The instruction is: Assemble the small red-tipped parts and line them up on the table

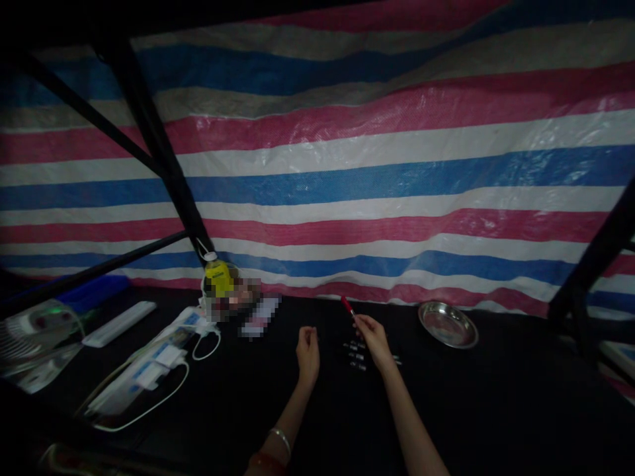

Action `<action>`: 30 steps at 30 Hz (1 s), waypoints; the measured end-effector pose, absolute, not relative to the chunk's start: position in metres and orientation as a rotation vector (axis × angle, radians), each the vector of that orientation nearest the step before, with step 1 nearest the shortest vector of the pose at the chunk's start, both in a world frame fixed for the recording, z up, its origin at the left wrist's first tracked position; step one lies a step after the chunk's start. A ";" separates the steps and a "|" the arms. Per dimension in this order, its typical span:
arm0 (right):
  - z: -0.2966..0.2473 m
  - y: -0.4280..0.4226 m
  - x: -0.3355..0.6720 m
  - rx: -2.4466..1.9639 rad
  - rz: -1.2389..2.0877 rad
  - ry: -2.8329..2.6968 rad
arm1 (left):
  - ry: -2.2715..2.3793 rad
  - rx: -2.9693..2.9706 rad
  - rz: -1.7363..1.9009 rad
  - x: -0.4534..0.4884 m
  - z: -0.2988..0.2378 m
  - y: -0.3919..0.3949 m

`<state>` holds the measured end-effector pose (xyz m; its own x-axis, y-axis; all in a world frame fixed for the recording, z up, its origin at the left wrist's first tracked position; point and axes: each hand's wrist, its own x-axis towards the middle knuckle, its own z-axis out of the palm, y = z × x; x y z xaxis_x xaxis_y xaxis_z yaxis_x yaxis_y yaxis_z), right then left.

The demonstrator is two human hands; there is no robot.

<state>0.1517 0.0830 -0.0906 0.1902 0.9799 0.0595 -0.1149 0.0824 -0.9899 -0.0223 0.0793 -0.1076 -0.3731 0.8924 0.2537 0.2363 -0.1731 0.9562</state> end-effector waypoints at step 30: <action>-0.082 0.045 0.129 -0.873 1.576 -0.680 | 1.287 1.463 1.546 -0.018 -0.098 0.069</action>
<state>0.1289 0.0453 -0.0816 -0.0707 0.9831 -0.1688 -0.5516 -0.1795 -0.8146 -0.0181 0.0692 -0.0977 -0.1729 0.9243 0.3403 0.1675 -0.3129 0.9349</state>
